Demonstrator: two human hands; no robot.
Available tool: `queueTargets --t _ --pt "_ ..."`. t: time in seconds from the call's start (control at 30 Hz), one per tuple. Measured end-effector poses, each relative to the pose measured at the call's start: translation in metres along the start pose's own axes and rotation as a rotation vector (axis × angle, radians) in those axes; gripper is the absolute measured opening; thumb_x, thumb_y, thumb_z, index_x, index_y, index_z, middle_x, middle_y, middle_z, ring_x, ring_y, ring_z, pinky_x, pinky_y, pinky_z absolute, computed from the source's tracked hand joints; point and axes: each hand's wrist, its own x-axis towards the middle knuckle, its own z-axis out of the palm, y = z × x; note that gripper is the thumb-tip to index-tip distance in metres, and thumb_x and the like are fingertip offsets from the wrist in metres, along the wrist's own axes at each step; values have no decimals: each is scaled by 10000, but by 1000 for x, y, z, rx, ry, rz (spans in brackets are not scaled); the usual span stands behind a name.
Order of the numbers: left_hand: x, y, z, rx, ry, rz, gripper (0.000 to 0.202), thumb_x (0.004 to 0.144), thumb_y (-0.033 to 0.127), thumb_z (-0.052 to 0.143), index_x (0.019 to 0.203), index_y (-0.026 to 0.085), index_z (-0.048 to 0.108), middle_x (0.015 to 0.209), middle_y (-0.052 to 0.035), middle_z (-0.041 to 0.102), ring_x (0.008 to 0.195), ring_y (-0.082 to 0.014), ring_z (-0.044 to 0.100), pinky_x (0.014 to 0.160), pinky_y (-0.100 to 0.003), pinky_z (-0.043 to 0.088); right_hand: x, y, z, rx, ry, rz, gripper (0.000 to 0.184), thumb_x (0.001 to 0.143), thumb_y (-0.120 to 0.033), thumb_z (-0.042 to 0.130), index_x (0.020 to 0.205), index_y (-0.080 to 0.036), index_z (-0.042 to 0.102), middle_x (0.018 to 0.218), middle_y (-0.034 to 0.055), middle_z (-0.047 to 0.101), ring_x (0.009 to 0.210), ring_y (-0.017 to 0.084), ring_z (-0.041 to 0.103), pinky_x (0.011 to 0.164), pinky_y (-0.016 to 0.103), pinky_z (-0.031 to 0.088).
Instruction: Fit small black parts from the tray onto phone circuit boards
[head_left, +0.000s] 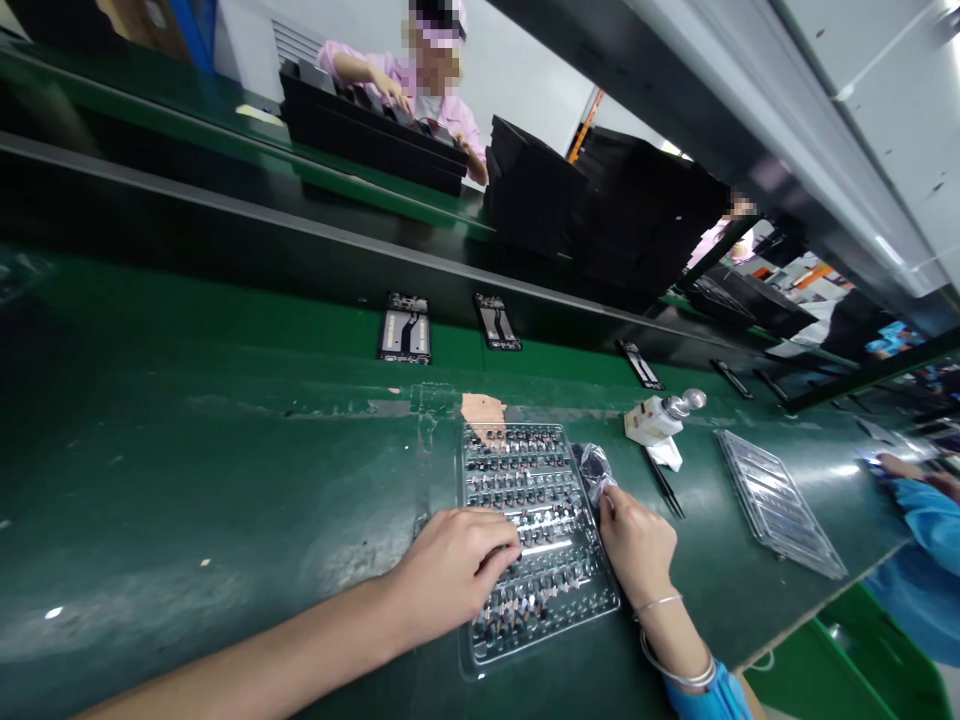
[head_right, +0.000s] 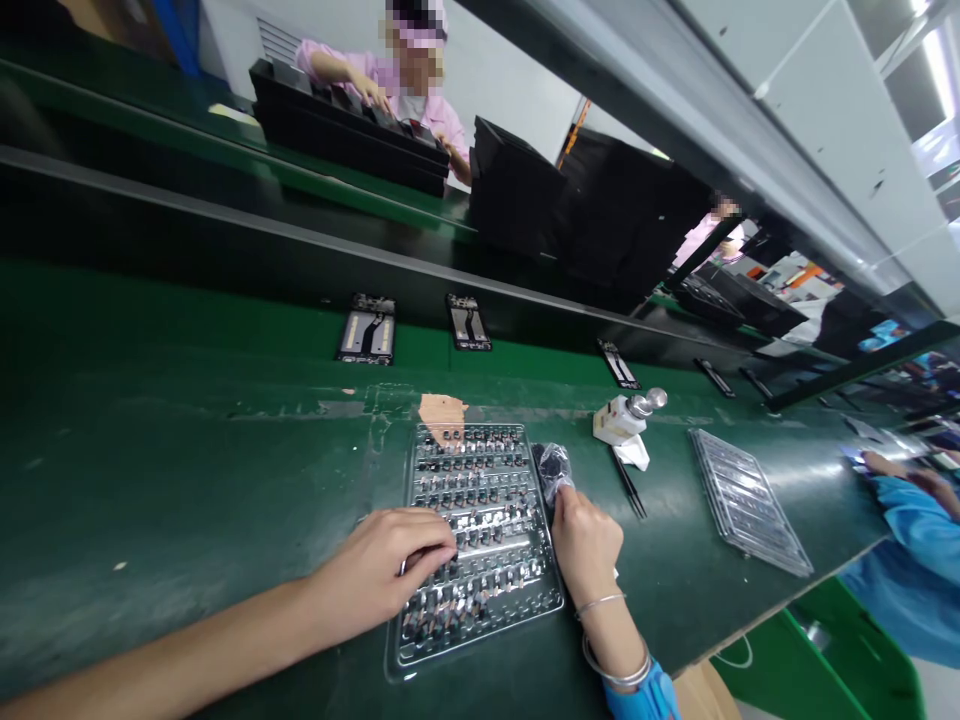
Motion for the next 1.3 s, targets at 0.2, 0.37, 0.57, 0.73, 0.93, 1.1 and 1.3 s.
queueTargets --t 0.2,0.37,0.57,0.73,0.93,1.1,1.3 --pt "1 1 -2 -106 1 -93 238 829 152 428 648 156 583 595 10 558 539 -103 475 526 -222 330 -4 0 -8 50 34 22 239 841 -313 469 794 -194 672 571 26 647 450 126 540 441 230 222" --pt "5 3 -7 -371 -16 -264 232 822 223 445 655 145 586 531 23 550 470 -84 429 485 -192 309 -13 -15 -31 445 52 96 228 821 -341 506 761 -183 658 515 -7 558 445 112 483 463 218 327" --pt "9 0 -8 -532 0 -334 222 791 258 479 639 129 576 500 22 544 471 -93 461 478 -179 331 -24 -62 -59 1070 -111 -22 107 788 -255 569 762 -196 654 602 8 589 494 131 491 462 246 377" --pt "8 0 -7 -576 8 -329 199 785 237 484 657 125 589 482 33 524 451 -84 441 465 -176 319 -20 -76 -61 1122 -43 -122 84 773 -158 582 787 -189 659 588 9 587 489 130 491 464 260 381" --pt "9 -1 -8 -737 -3 -361 204 781 248 498 637 121 565 472 33 520 434 -72 419 458 -174 314 -27 -70 -54 1025 110 -379 367 732 -7 573 1029 -215 632 780 49 672 645 163 593 585 287 468" --pt "11 -1 -12 -893 80 -372 234 775 300 515 630 118 536 481 25 510 427 -71 414 440 -180 310 -13 -66 -64 988 53 -397 368 774 -64 552 1099 -226 607 862 56 678 725 167 614 639 284 481" --pt "9 21 -31 -872 286 -288 226 792 295 508 648 125 546 525 8 523 498 -90 441 504 -201 344 98 -101 -64 843 -133 -77 269 870 -321 427 1078 -220 564 828 3 676 749 134 614 670 235 475"
